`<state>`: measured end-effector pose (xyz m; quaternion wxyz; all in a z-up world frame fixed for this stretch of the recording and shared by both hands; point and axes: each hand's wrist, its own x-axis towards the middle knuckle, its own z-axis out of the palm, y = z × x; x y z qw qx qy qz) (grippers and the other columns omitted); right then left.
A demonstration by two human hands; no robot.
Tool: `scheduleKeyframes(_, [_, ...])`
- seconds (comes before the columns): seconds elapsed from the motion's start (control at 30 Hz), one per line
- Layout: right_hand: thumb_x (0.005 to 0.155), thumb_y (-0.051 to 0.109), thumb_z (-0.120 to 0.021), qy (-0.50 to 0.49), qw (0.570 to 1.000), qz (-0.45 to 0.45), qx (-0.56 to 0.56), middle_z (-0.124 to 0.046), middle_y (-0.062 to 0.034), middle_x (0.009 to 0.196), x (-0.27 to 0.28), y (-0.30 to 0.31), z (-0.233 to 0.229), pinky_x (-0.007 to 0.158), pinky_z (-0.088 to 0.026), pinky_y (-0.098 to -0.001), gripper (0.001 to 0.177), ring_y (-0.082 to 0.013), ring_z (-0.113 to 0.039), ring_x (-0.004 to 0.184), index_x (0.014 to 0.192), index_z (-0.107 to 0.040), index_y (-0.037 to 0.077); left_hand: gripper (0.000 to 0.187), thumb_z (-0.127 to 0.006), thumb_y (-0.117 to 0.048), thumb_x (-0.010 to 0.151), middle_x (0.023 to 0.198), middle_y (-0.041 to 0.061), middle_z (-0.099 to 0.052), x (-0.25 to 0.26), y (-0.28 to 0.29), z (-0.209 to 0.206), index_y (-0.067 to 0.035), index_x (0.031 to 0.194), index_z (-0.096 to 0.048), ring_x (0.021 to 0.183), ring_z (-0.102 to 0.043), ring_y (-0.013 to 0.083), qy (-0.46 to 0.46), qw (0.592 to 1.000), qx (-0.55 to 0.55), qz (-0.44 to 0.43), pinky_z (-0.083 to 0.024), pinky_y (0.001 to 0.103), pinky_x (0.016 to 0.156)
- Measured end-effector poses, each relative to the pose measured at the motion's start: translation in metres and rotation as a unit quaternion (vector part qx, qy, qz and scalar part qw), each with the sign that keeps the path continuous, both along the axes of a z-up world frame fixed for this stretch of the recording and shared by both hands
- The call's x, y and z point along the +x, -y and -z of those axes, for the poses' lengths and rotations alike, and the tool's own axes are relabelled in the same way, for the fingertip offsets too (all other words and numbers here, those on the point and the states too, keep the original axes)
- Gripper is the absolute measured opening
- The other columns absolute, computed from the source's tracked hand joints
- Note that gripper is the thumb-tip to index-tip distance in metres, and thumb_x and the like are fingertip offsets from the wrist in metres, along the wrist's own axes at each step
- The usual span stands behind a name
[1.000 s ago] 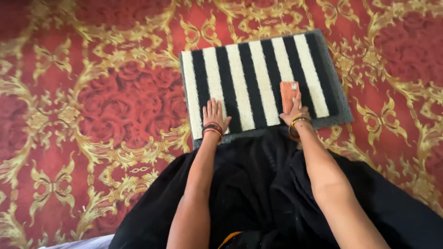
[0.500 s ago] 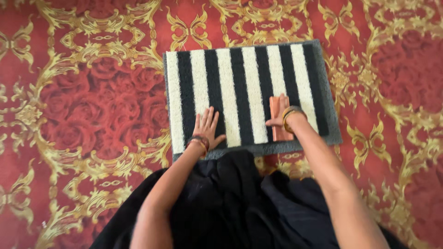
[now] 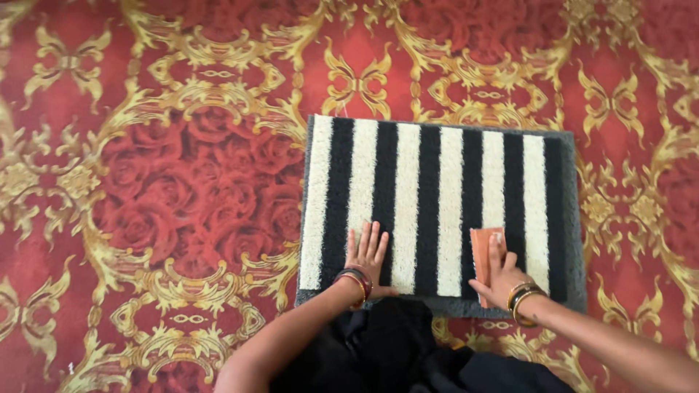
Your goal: The person wipes and brushes two floor mats one at a time using a small orange brush, flipping one mat over to reveal a chalk drawing of feet on its underside.
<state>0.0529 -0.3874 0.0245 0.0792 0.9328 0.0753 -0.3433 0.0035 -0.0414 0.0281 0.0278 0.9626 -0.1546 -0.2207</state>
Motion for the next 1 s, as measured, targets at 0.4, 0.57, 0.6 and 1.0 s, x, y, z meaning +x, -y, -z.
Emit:
scheduleKeyframes(0.4, [0.08, 0.06, -0.075, 0.039, 0.998, 0.009, 0.055, -0.022, -0.0346, 0.151, 0.008, 0.003, 0.016, 0.1, -0.051, -0.0518, 0.133, -0.0515, -0.056, 0.12, 0.159, 0.024, 0.02, 0.138, -0.059, -0.089, 0.068, 0.171, 0.019, 0.008, -0.014, 0.012, 0.014, -0.008, 0.164, -0.001, 0.157, 0.011, 0.0355, 0.035, 0.997, 0.043, -0.054, 0.009, 0.063, 0.12])
scheduleKeyframes(0.57, [0.082, 0.039, -0.066, -0.093, 0.994, 0.06, 0.026, -0.043, -0.0221, 0.152, 0.044, 0.003, -0.057, 0.096, -0.068, -0.0473, 0.11, -0.0375, -0.081, 0.116, 0.168, 0.002, 0.028, 0.109, -0.05, -0.077, 0.086, 0.172, 0.013, 0.0, -0.061, 0.011, 0.048, -0.016, 0.164, -0.006, 0.158, 0.003, 0.032, 0.123, 0.988, -0.01, -0.097, 0.002, 0.059, 0.123])
scheduleKeyframes(0.6, [0.084, 0.046, -0.067, -0.059, 0.998, -0.028, -0.008, -0.044, -0.0217, 0.151, 0.054, -0.008, -0.065, 0.098, -0.062, -0.0463, 0.106, -0.0357, -0.074, 0.119, 0.167, -0.004, 0.027, 0.105, -0.049, -0.075, 0.088, 0.172, 0.012, 0.0, -0.068, 0.005, 0.05, -0.017, 0.164, -0.007, 0.158, 0.002, 0.0314, 0.107, 0.99, -0.013, -0.09, 0.001, 0.058, 0.124])
scheduleKeyframes(1.0, [0.089, 0.06, -0.062, 0.084, 0.955, -0.174, 0.224, -0.056, -0.027, 0.138, 0.053, -0.205, -0.076, 0.105, -0.049, -0.0513, 0.093, -0.042, -0.059, 0.123, 0.165, -0.015, 0.033, 0.086, -0.048, -0.053, 0.097, 0.172, 0.011, -0.009, -0.044, -0.037, 0.065, -0.007, 0.162, -0.016, 0.159, -0.003, 0.0285, 0.197, 0.937, -0.044, -0.285, -0.002, 0.049, 0.126])
